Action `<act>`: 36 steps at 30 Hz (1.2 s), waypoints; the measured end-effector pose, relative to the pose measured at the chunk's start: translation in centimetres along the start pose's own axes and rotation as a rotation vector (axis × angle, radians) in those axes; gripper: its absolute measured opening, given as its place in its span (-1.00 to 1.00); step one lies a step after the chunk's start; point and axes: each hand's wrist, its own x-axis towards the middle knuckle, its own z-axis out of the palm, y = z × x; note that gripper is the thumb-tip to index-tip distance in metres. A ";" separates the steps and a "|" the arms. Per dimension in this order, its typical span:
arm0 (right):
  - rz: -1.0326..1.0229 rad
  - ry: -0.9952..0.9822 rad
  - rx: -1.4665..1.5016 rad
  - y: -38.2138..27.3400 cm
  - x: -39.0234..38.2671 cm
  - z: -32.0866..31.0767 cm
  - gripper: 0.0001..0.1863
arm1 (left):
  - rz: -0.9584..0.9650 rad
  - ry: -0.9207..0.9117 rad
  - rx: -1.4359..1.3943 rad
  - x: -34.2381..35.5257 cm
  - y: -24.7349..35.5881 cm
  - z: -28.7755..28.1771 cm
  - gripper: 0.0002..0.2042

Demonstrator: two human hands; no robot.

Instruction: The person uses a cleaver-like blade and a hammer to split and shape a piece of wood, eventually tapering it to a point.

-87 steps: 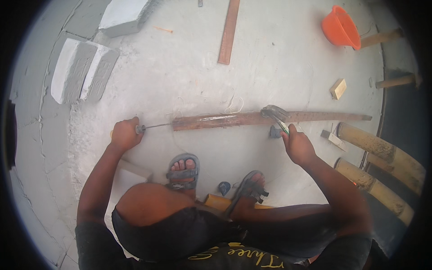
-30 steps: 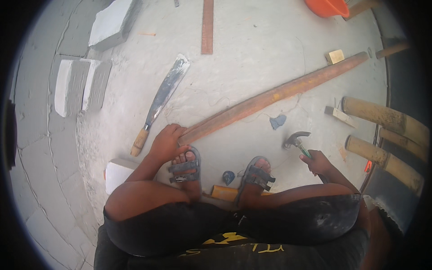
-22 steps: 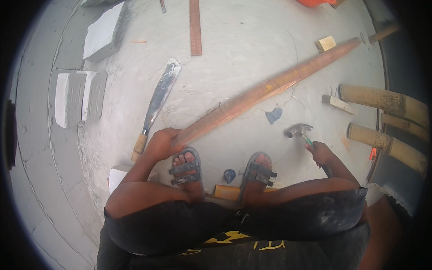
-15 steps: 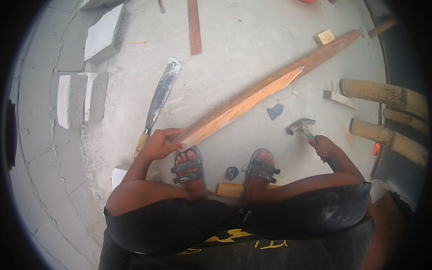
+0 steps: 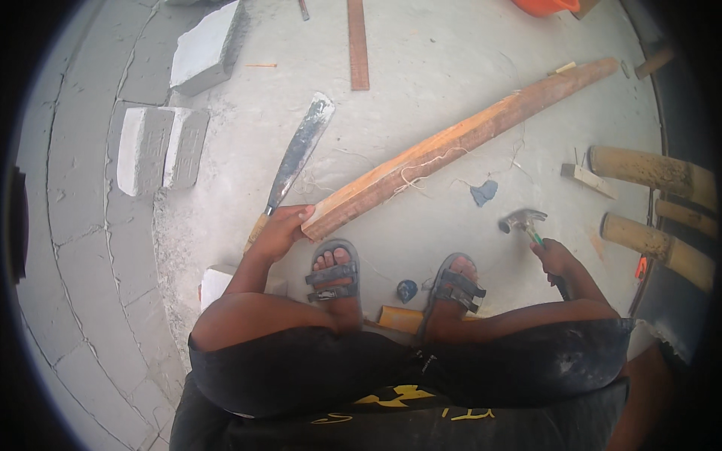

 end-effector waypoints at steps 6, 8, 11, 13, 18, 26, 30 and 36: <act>-0.026 -0.038 0.052 1.3 0.6 1.0 -0.59 | -0.093 -0.092 -0.239 0.7 -1.1 0.1 -0.57; -0.031 -0.057 0.078 1.1 0.5 1.1 -0.60 | -0.081 -0.153 -0.314 0.2 -0.8 0.4 -0.56; -0.046 -0.045 0.065 0.7 0.5 1.0 -0.62 | -0.076 -0.339 -0.467 -0.5 0.8 0.2 -0.54; -0.048 -0.032 -0.033 1.6 1.7 1.1 -0.63 | -0.080 -0.466 -0.544 -0.7 1.1 -0.2 -0.51; -0.161 0.043 -0.326 5.0 3.9 1.7 -0.60 | 0.087 -0.283 0.046 -1.7 3.0 1.0 -0.36; -0.897 0.932 -0.396 -8.4 -6.8 -5.4 -0.44 | 0.246 -0.463 0.033 -6.3 12.2 2.0 -0.15; -1.412 1.156 -0.553 -16.1 -15.4 -7.2 -0.23 | 0.362 -0.529 0.200 -8.7 15.6 3.1 -0.15; -1.907 1.123 -0.479 -24.4 -27.6 -5.4 -0.09 | 0.479 -0.510 0.276 -14.2 23.6 9.7 -0.27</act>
